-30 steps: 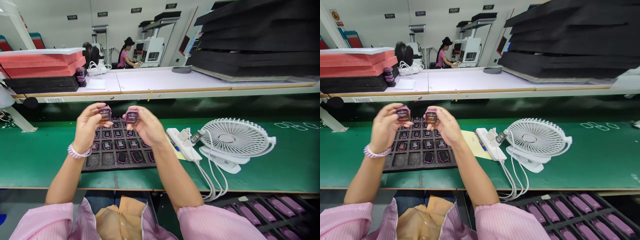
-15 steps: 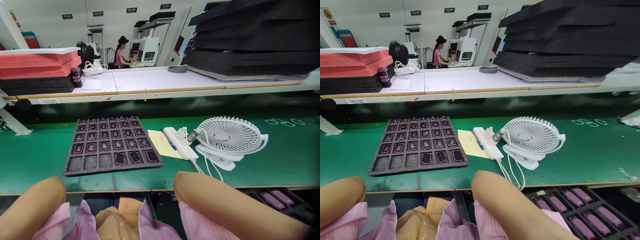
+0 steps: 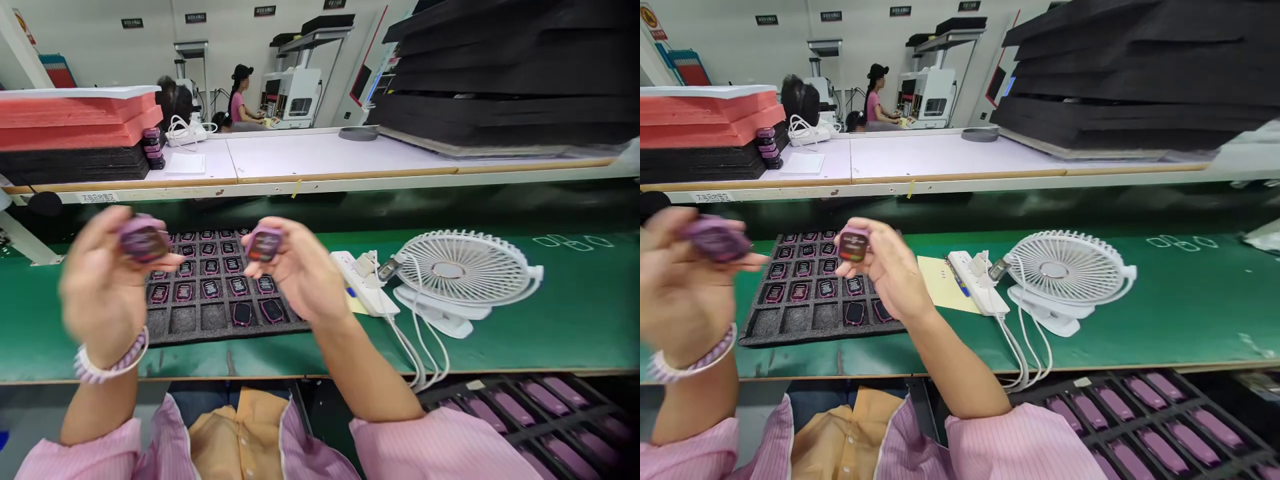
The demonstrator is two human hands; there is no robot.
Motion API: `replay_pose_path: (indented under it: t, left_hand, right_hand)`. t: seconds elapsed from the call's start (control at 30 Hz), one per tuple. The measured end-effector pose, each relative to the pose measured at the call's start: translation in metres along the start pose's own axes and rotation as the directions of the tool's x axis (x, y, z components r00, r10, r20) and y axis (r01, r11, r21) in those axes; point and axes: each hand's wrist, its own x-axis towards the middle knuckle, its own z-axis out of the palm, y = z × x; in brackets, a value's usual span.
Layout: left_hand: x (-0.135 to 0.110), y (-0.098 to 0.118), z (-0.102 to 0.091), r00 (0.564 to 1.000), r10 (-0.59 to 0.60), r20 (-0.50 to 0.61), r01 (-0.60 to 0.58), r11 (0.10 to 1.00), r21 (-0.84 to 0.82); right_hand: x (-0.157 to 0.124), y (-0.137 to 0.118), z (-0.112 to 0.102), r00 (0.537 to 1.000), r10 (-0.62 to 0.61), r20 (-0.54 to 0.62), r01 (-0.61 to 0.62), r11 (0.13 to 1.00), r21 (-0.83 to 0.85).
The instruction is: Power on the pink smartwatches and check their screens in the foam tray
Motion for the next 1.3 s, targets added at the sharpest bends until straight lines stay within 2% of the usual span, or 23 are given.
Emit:
replay_pose_path:
  t: [0.07, 0.1, 0.17, 0.2, 0.27, 0.37, 0.57, 0.67, 0.77, 0.83, 0.87, 0.93, 1.0, 1.07, 1.13, 1.2, 1.3]
  left_hand:
    - [-0.005, -0.019, 0.0, 0.987, -0.147, 0.064, 0.152, 0.986, -0.07]
    - [-0.007, -0.031, 0.0, 0.965, -0.243, 0.102, 0.251, 0.964, -0.086]
    - [-0.013, -0.056, -0.002, 0.907, -0.399, 0.138, 0.409, 0.911, -0.052]
    - [-0.016, -0.067, -0.004, 0.889, -0.437, 0.134, 0.444, 0.896, -0.02]
    - [-0.024, -0.083, -0.011, 0.878, -0.464, 0.118, 0.462, 0.886, 0.045]
    - [-0.034, -0.093, -0.026, 0.871, -0.477, 0.114, 0.465, 0.877, 0.121]
    - [-0.047, -0.093, -0.059, 0.858, -0.498, 0.124, 0.48, 0.865, 0.145]
    - [-0.053, -0.093, -0.076, 0.842, -0.523, 0.13, 0.506, 0.851, 0.143]
    - [-0.06, -0.092, -0.099, 0.814, -0.566, 0.133, 0.535, 0.818, 0.21]
    - [-0.065, -0.091, -0.117, 0.813, -0.568, 0.132, 0.505, 0.799, 0.327]
    - [-0.067, -0.091, -0.126, 0.823, -0.552, 0.13, 0.459, 0.783, 0.42]
    - [-0.071, -0.09, -0.141, 0.861, -0.493, 0.128, 0.317, 0.714, 0.624]
    - [-0.074, -0.092, -0.152, 0.885, -0.441, 0.151, 0.178, 0.619, 0.765]
    - [-0.076, -0.095, -0.159, 0.876, -0.436, 0.205, 0.089, 0.564, 0.821]
    - [-0.078, -0.1, -0.162, 0.849, -0.457, 0.263, 0.026, 0.534, 0.845]
    - [-0.079, -0.102, -0.164, 0.837, -0.463, 0.292, -0.027, 0.498, 0.867]
    - [-0.078, -0.098, -0.163, 0.875, -0.403, 0.269, -0.083, 0.422, 0.903]
  right_hand:
    - [0.012, 0.029, 0.004, 0.977, 0.176, 0.124, -0.19, 0.976, 0.111]
    - [0.015, 0.044, 0.004, 0.957, 0.248, 0.151, -0.267, 0.955, 0.128]
    - [0.016, 0.072, 0.002, 0.926, 0.345, 0.151, -0.364, 0.923, 0.124]
    - [0.014, 0.083, 0.001, 0.916, 0.377, 0.138, -0.392, 0.914, 0.108]
    - [0.007, 0.101, 0.0, 0.898, 0.425, 0.116, -0.433, 0.899, 0.063]
    - [-0.001, 0.114, 0.004, 0.872, 0.475, 0.118, -0.482, 0.876, 0.031]
    - [-0.007, 0.124, 0.018, 0.796, 0.564, 0.222, -0.596, 0.793, 0.124]
    - [-0.009, 0.13, 0.027, 0.787, 0.555, 0.269, -0.602, 0.787, 0.134]
    - [-0.013, 0.139, 0.035, 0.797, 0.508, 0.326, -0.55, 0.834, 0.046]
    - [-0.015, 0.145, 0.039, 0.797, 0.471, 0.378, -0.479, 0.874, -0.08]
    - [-0.017, 0.147, 0.04, 0.807, 0.444, 0.389, -0.408, 0.896, -0.175]
    - [-0.018, 0.15, 0.043, 0.849, 0.352, 0.394, -0.176, 0.892, -0.417]
    - [-0.018, 0.152, 0.048, 0.886, 0.241, 0.395, 0.08, 0.761, -0.644]
    - [-0.019, 0.154, 0.053, 0.892, 0.21, 0.4, 0.213, 0.586, -0.782]
    - [-0.02, 0.156, 0.059, 0.886, 0.25, 0.391, 0.245, 0.463, -0.852]
    - [-0.022, 0.154, 0.062, 0.877, 0.282, 0.39, 0.261, 0.402, -0.878]
    - [-0.025, 0.144, 0.05, 0.902, 0.195, 0.386, 0.297, 0.372, -0.88]
